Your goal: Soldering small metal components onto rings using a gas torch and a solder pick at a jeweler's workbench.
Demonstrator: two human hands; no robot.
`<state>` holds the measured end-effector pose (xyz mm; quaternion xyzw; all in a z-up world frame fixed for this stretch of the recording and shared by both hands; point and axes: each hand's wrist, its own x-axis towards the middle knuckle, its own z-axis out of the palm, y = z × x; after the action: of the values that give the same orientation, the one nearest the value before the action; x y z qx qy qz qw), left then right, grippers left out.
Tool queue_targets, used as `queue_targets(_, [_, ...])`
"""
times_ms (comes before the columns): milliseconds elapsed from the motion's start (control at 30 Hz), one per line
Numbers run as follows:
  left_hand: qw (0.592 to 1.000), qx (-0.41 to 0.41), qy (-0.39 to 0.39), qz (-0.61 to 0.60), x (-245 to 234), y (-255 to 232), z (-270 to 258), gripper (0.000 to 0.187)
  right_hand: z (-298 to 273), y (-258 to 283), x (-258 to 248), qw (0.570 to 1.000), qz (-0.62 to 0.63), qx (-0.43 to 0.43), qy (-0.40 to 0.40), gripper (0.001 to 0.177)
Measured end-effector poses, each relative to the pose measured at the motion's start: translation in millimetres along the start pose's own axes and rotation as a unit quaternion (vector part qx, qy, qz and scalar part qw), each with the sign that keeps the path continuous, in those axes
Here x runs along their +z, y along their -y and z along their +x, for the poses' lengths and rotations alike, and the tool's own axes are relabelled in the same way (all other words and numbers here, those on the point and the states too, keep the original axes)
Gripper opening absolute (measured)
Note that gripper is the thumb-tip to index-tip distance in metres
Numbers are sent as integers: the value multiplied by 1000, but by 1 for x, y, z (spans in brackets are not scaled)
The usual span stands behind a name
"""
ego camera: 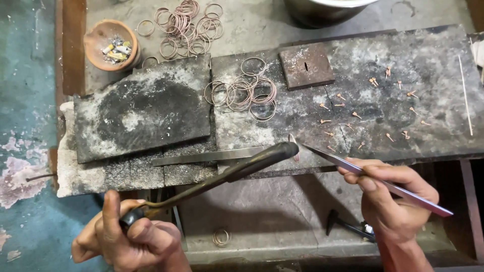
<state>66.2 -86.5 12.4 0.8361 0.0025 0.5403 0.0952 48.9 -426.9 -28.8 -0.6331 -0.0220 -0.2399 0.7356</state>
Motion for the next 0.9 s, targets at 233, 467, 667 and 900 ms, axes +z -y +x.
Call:
queue_targets(233, [996,-28,79,23,-14,-3,0,55,-1,-6,3,1000,23,-3,3,19])
queue_targets(467, [999,-30,42,9,-6,-2,-1,55,-2,-7,2,1000,31,-2,6,20])
queue_targets(667, [1000,-26,14,-3,-4,-1,-1,58,-1,-8,-1,1000,24,-2,14,20])
queue_targets(900, [1000,-20,2,-14,-1,4,-3,57,-2,-12,-2,1000,30,-4,-7,21])
